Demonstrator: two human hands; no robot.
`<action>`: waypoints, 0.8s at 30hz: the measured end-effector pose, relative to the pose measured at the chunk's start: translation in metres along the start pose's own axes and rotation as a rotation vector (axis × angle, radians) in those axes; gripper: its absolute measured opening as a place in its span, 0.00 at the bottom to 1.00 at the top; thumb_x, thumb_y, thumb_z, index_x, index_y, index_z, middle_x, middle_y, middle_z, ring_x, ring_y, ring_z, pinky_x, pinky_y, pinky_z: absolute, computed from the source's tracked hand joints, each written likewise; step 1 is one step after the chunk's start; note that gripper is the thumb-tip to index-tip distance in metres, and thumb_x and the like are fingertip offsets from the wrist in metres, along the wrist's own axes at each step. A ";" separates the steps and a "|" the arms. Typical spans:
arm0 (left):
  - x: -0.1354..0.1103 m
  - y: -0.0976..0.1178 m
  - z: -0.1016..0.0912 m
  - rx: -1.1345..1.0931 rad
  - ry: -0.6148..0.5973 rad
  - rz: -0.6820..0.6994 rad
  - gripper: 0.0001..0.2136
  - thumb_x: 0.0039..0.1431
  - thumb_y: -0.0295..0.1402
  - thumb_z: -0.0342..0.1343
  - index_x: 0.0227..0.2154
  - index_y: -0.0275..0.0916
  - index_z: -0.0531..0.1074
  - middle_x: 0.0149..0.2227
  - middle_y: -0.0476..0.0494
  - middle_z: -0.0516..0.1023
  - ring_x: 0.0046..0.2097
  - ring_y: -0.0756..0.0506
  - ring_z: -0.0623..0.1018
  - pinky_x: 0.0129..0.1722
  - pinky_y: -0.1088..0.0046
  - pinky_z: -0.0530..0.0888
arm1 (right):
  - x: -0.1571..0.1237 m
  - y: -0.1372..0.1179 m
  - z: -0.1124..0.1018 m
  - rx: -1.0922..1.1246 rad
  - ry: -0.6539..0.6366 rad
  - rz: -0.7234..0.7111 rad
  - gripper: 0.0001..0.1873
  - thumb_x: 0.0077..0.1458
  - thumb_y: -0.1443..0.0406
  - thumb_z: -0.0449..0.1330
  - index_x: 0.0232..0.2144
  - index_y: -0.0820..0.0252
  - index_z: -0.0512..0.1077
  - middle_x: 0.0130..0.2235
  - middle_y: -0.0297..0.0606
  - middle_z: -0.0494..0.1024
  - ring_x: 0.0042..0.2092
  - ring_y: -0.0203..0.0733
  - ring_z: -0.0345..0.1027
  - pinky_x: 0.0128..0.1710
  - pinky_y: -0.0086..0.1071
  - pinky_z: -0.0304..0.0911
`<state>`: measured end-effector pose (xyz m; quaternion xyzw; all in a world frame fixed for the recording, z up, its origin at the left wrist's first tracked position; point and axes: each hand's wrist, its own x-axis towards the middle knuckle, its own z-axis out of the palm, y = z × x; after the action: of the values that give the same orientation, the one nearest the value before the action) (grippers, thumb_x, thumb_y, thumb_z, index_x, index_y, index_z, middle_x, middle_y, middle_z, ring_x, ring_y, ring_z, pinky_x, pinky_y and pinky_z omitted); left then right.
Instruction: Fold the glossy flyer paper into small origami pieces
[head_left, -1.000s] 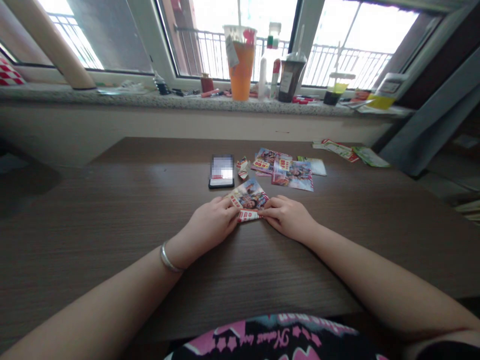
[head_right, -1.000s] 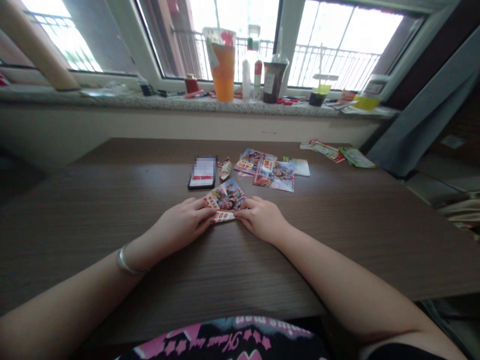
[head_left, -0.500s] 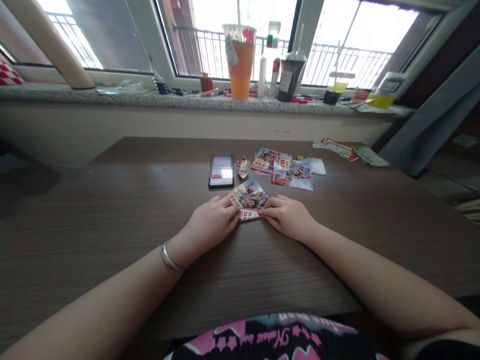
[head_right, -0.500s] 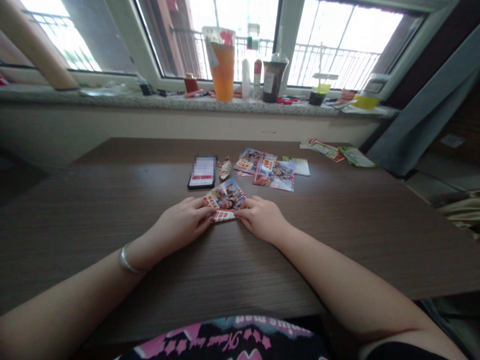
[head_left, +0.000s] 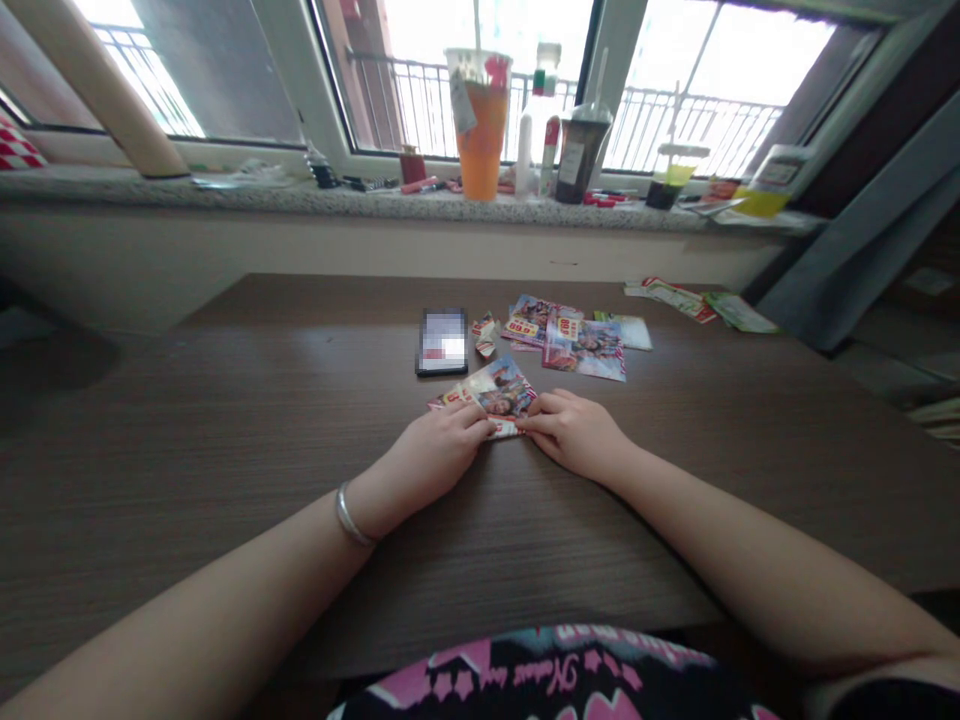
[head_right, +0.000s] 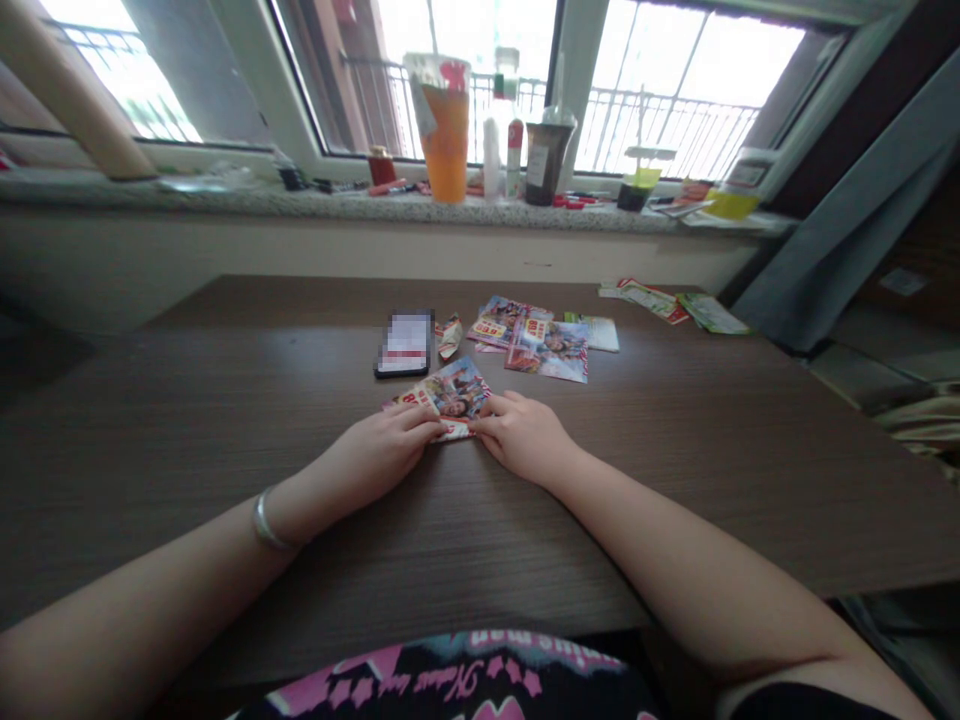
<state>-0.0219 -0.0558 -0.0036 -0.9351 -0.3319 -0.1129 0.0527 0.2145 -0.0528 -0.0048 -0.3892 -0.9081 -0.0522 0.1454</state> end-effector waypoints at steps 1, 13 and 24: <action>0.000 0.001 -0.001 0.011 -0.009 -0.001 0.13 0.65 0.25 0.46 0.47 0.38 0.71 0.47 0.40 0.74 0.49 0.41 0.74 0.49 0.61 0.74 | 0.000 0.000 0.000 -0.003 -0.003 0.000 0.15 0.64 0.61 0.52 0.46 0.46 0.77 0.39 0.37 0.77 0.41 0.41 0.66 0.38 0.32 0.60; -0.004 0.008 -0.013 0.016 -0.065 0.011 0.17 0.64 0.30 0.49 0.55 0.40 0.67 0.51 0.40 0.72 0.51 0.40 0.73 0.51 0.60 0.73 | -0.001 0.006 0.002 0.000 -0.023 -0.036 0.15 0.65 0.61 0.51 0.46 0.49 0.76 0.41 0.38 0.77 0.42 0.41 0.65 0.40 0.33 0.60; -0.005 0.009 -0.012 -0.002 -0.093 0.001 0.18 0.65 0.33 0.47 0.56 0.40 0.65 0.53 0.40 0.71 0.53 0.40 0.72 0.55 0.58 0.71 | 0.001 0.003 0.000 -0.039 -0.022 -0.060 0.15 0.65 0.61 0.50 0.45 0.51 0.77 0.41 0.39 0.77 0.42 0.42 0.65 0.39 0.33 0.60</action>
<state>-0.0215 -0.0681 0.0068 -0.9395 -0.3334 -0.0694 0.0365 0.2163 -0.0499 -0.0049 -0.3652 -0.9197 -0.0702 0.1263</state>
